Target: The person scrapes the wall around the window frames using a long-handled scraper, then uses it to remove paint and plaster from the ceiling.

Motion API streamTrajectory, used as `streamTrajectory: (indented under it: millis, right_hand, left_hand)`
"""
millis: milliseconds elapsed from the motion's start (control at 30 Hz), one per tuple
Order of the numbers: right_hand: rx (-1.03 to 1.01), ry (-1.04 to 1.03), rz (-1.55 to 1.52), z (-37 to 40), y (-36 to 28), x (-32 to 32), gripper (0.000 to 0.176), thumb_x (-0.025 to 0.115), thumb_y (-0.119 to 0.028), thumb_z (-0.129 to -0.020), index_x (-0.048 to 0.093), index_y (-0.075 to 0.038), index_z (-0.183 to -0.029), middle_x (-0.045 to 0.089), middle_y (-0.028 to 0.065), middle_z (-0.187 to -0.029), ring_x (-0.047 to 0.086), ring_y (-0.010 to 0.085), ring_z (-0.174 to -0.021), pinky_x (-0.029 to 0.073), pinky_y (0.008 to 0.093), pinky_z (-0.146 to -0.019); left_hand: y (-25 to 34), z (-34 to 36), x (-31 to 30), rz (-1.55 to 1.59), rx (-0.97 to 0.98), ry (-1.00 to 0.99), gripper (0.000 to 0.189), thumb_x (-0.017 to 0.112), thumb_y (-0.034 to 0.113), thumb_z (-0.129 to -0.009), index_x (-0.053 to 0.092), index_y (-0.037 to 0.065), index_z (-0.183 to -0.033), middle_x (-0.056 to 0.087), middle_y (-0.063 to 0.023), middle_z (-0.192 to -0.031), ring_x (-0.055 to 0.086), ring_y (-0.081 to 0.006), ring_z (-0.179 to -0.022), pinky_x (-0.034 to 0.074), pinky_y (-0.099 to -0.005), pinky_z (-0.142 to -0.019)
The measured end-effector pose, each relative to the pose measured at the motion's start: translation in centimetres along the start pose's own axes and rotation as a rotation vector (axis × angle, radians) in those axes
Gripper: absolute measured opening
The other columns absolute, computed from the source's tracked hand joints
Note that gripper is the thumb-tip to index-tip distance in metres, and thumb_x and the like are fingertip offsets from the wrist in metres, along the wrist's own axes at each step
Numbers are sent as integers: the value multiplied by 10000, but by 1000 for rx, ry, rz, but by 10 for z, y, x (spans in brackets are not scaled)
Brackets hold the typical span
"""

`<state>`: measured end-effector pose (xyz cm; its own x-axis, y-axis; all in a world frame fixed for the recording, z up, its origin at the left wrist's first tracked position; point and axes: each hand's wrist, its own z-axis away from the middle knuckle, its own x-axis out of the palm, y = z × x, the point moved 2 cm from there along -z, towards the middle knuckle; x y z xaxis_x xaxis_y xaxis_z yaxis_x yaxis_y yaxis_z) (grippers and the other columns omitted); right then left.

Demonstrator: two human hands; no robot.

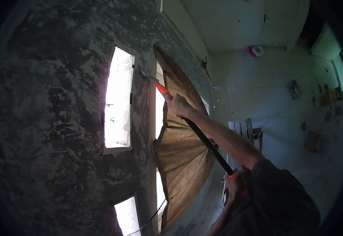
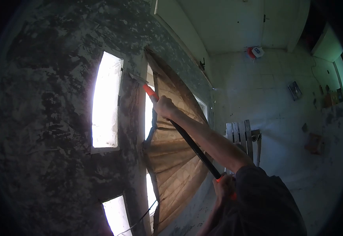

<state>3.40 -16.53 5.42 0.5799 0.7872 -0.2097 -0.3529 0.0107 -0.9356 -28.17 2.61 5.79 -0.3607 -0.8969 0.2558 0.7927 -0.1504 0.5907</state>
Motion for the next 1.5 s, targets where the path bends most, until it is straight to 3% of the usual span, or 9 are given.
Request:
streamTrajectory:
  millis: [233, 300, 600, 700, 800, 933, 1033, 1300, 1500]
  right_hand:
    - [-203, 164, 63, 6, -2, 3, 618, 373, -533, -964, 545, 44, -826, 553, 94, -564, 562, 206, -407, 438, 339, -361]
    - [110, -65, -98, 2, -12, -11, 603, 367, -532, -966, 536, 26, -813, 543, 79, -569, 546, 189, -402, 428, 337, -354]
    - [95, -66, -131, 16, -18, -3, 576, 381, -514, -968, 528, 28, -840, 522, 60, -564, 522, 165, -396, 414, 332, -340]
    - [-48, 65, 18, 10, -6, 2, 551, 369, -512, -973, 491, -9, -782, 499, 36, -546, 498, 160, -372, 402, 319, -326]
    - [139, -106, -114, 27, -37, -19, 564, 370, -520, -971, 510, 1, -805, 499, 34, -541, 505, 157, -379, 416, 325, -346]
    - [-40, 66, -60, 26, -20, -4, 547, 370, -527, -968, 481, -28, -775, 457, 12, -524, 490, 141, -370, 399, 310, -322]
    - [98, -20, -69, 46, -40, -8, 537, 367, -516, -973, 480, -27, -782, 461, 15, -525, 485, 146, -367, 404, 318, -332]
    - [-55, 46, -61, 39, -1, 15, 540, 375, -532, -963, 518, -19, -875, 460, 14, -550, 468, 137, -376, 395, 326, -347]
    - [30, 6, -201, 5, -2, 19, 540, 390, -582, -942, 447, -64, -800, 379, -12, -521, 407, 116, -343, 334, 293, -307]
  left_hand:
    - [-12, -6, -4, -86, 55, 28, 267, 546, 74, -818, 425, 85, -580, 407, 6, -492, 384, -103, -373, 285, -268, -360]
    - [4, -19, -14, -47, 18, 17, 255, 560, 71, -810, 434, 82, -589, 403, 7, -491, 377, -102, -369, 281, -266, -357]
    - [-6, -28, -35, -43, -7, 26, 258, 563, 68, -818, 422, 95, -604, 389, 18, -494, 362, -88, -363, 256, -257, -344]
    - [-14, -17, -30, 2, 6, -11, 254, 560, 68, -817, 417, 102, -609, 369, 28, -489, 352, -84, -361, 245, -259, -344]
    - [-7, -16, -22, 33, 29, -46, 247, 554, 71, -818, 417, 105, -616, 356, 36, -484, 338, -81, -349, 233, -259, -340]
    - [-19, -24, -38, -110, 69, -11, 246, 564, 57, -810, 417, 104, -619, 355, 41, -487, 341, -80, -346, 232, -254, -337]
    - [-20, -15, -48, -42, 74, -61, 239, 556, 80, -817, 423, 105, -621, 362, 45, -490, 362, -76, -353, 260, -253, -334]
    - [-39, -32, -68, 28, -16, -113, 273, 562, 97, -814, 403, 131, -595, 361, 40, -468, 359, -81, -345, 260, -258, -328]
    - [-29, -107, -109, -93, -18, -78, 273, 578, 76, -793, 403, 134, -592, 359, 37, -455, 345, -81, -325, 247, -264, -317]
